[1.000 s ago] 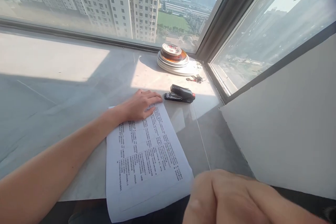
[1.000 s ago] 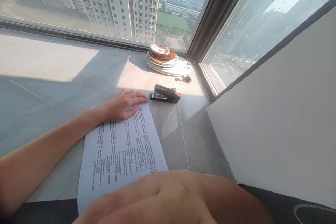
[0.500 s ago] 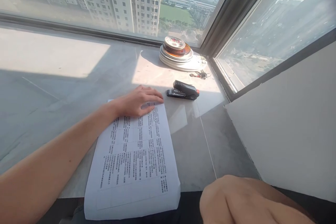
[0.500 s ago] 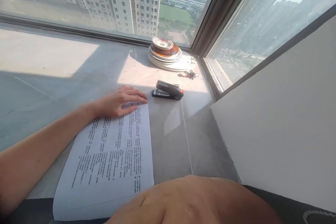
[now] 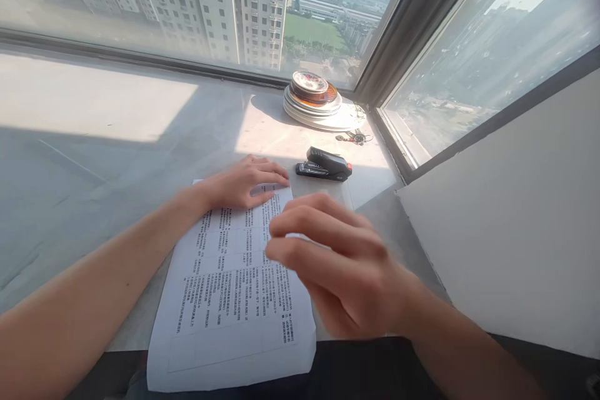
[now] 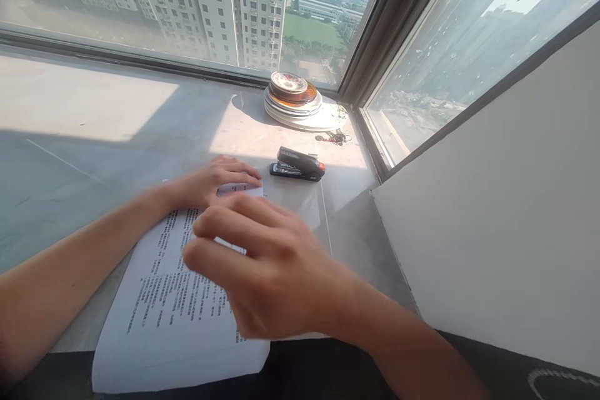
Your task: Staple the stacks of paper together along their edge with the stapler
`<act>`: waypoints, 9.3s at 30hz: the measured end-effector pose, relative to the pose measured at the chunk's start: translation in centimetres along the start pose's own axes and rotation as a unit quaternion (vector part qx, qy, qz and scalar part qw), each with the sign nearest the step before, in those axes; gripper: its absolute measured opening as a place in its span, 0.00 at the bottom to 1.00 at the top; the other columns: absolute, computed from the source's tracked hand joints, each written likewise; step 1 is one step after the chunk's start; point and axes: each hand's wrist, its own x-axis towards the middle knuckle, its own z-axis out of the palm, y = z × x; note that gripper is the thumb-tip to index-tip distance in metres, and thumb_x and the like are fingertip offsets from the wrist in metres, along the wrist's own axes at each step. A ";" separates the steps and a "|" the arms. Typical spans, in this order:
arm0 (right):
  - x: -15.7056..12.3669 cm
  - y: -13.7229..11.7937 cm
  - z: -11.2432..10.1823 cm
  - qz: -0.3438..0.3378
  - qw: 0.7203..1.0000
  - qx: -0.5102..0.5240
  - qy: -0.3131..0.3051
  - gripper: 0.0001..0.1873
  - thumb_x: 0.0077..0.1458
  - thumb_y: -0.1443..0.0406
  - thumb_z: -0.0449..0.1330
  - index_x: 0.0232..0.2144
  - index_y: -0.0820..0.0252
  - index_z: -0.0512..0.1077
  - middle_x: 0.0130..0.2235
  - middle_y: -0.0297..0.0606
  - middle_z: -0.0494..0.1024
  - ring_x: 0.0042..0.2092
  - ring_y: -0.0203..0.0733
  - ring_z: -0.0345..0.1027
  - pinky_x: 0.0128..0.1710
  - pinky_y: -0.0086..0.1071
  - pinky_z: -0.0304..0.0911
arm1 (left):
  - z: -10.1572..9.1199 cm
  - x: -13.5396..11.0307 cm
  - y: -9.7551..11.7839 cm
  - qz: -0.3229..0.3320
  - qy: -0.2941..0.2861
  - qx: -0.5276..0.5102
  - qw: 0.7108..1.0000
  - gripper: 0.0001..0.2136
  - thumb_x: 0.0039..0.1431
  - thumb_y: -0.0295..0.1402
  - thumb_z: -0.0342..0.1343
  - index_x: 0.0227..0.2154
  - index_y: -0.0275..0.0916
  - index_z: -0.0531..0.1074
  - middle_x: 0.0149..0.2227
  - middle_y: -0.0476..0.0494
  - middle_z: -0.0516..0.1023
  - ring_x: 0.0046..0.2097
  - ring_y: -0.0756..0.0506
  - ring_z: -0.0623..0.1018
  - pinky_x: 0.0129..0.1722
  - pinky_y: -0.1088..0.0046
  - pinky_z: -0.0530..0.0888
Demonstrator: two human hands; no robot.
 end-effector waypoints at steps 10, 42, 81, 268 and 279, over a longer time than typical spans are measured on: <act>1.1 7.2 4.5 0.216 0.960 -0.057 -0.170 0.29 0.52 0.81 0.53 0.53 0.60 0.76 0.50 0.46 0.76 0.50 0.49 0.70 0.46 0.39 0.68 | -0.3 -0.5 -0.8 -0.009 0.012 0.002 1.000 0.17 0.71 0.36 0.55 0.58 0.51 0.79 0.63 0.44 0.79 0.64 0.40 0.77 0.67 0.52 0.66; 2.3 4.8 4.2 -0.065 0.637 0.395 -0.659 0.14 0.58 0.74 0.66 0.35 0.49 0.87 0.32 0.23 0.84 0.26 0.30 0.64 0.36 0.23 0.64 | 0.0 -0.6 -2.8 -0.071 0.084 0.067 0.992 0.18 0.69 0.30 0.51 0.54 0.50 0.82 0.58 0.41 0.82 0.60 0.36 0.78 0.59 0.45 0.71; 2.4 13.1 6.6 0.205 0.954 0.177 0.126 0.16 0.57 0.57 0.72 0.46 0.56 0.79 0.43 0.38 0.84 0.43 0.46 0.76 0.48 0.40 0.69 | 1.6 0.2 -1.6 -0.143 0.191 -0.390 0.890 0.28 0.56 0.34 0.67 0.60 0.44 0.70 0.72 0.33 0.68 0.75 0.32 0.65 0.75 0.45 0.60; 1.9 13.7 5.4 0.076 0.946 0.304 0.083 0.23 0.51 0.52 0.77 0.44 0.60 0.82 0.40 0.41 0.83 0.39 0.43 0.76 0.40 0.38 0.73 | 0.4 0.5 0.1 -0.048 0.176 -0.237 0.954 0.31 0.43 0.54 0.79 0.47 0.43 0.85 0.42 0.40 0.86 0.41 0.41 0.80 0.45 0.63 0.78; 1.8 14.9 4.9 0.087 0.952 0.274 -0.100 0.21 0.51 0.54 0.76 0.42 0.59 0.79 0.36 0.32 0.79 0.37 0.37 0.69 0.39 0.30 0.65 | -0.8 -0.2 -0.9 -0.159 0.289 -0.205 0.922 0.19 0.70 0.52 0.57 0.42 0.41 0.82 0.41 0.41 0.85 0.44 0.42 0.82 0.45 0.64 0.78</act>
